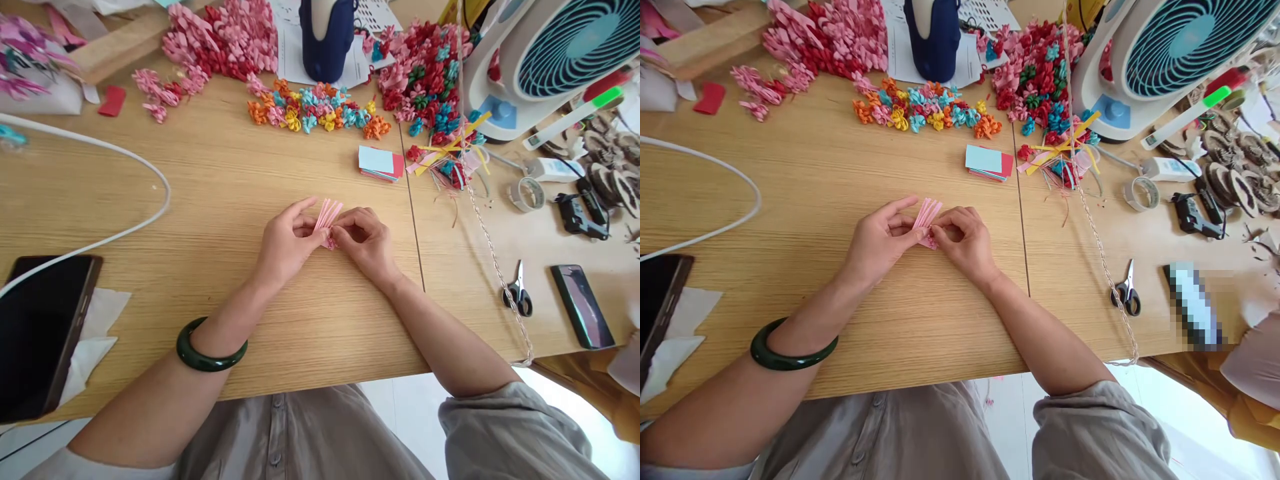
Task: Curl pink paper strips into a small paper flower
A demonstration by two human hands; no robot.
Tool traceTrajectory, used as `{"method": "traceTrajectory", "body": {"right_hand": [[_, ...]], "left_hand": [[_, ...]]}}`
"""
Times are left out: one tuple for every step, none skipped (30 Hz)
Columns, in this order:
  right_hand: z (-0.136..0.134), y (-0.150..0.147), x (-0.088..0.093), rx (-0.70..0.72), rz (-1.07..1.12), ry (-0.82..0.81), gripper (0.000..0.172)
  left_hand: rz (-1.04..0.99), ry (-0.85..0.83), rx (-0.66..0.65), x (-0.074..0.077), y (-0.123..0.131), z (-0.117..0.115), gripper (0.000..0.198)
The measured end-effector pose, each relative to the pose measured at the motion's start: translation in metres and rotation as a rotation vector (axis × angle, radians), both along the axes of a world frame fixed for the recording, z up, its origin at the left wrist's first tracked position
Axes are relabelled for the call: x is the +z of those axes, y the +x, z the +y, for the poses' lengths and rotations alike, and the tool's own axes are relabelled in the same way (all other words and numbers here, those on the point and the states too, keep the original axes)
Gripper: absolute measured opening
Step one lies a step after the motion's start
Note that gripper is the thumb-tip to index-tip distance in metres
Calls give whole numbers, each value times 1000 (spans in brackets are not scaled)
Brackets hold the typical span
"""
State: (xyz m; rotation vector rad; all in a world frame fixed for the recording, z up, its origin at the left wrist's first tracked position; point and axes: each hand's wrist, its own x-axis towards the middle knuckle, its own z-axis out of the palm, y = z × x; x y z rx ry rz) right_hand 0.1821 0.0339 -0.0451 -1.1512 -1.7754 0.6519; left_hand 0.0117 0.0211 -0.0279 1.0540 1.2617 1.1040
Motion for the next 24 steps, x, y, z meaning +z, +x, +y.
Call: {"method": "traceTrajectory", "body": {"right_hand": [[-1,-1,0,-5,-2,16,14],[-2,-2,1,-9,-10,33,14],[-3,-3,1,-12,-24,51,15],[-4,-3,2,-17,-41,70,15],[-5,-4,3,-22,-60,91,16],[-6,-5,3,-29,-83,109,16],[-7,-6,4,-38,-109,126,16],[-8,-6,4,-46,-132,140,17],[-9,-7,5,-54,-152,152,17],[-10,-7,5,-62,-168,164,17],[-10,-7,6,-67,-178,178,17],[-11,-8,6,-73,-182,195,17],[-11,-8,5,-77,-182,213,17],[-12,-8,5,-83,-181,231,17],[-12,-9,5,-88,-182,249,16],[-13,-9,5,-93,-186,268,16],[-13,-9,5,-97,-196,287,15],[-13,-9,5,-99,-214,307,15],[-14,-8,5,-99,-239,328,14],[-14,-8,5,-93,-269,348,14],[-15,-7,6,-81,-301,368,13],[-15,-6,7,-65,-334,385,13],[-15,-6,7,-48,-367,402,13],[-16,-5,8,-31,-398,423,12]], "left_hand": [[0,5,0,1,1,-1,69],[-3,7,2,3,2,-2,66],[-9,7,7,5,3,-2,63],[-16,5,11,6,4,-3,60],[-21,3,16,8,5,-4,58],[-23,1,22,9,5,-5,56],[-22,0,29,9,5,-6,55],[-17,0,38,9,5,-7,55],[-11,1,43,9,5,-8,55],[-9,1,46,8,4,-8,55],[-14,-1,47,7,4,-9,56],[-24,-4,45,7,3,-9,57],[-37,-8,42,6,2,-10,58],[-48,-16,38,6,2,-10,59],[-58,-27,34,6,1,-10,58],[-66,-37,32,7,1,-10,58],[-74,-49,31,7,1,-10,57],[-86,-63,31,8,1,-10,56],[-104,-78,32,9,1,-10,56],[-125,-91,36,9,1,-10,55],[-146,-100,44,10,1,-10,55],[-163,-107,51,10,1,-10,55],[-177,-110,62,10,1,-10,55],[-186,-112,77,10,1,-9,54]]}}
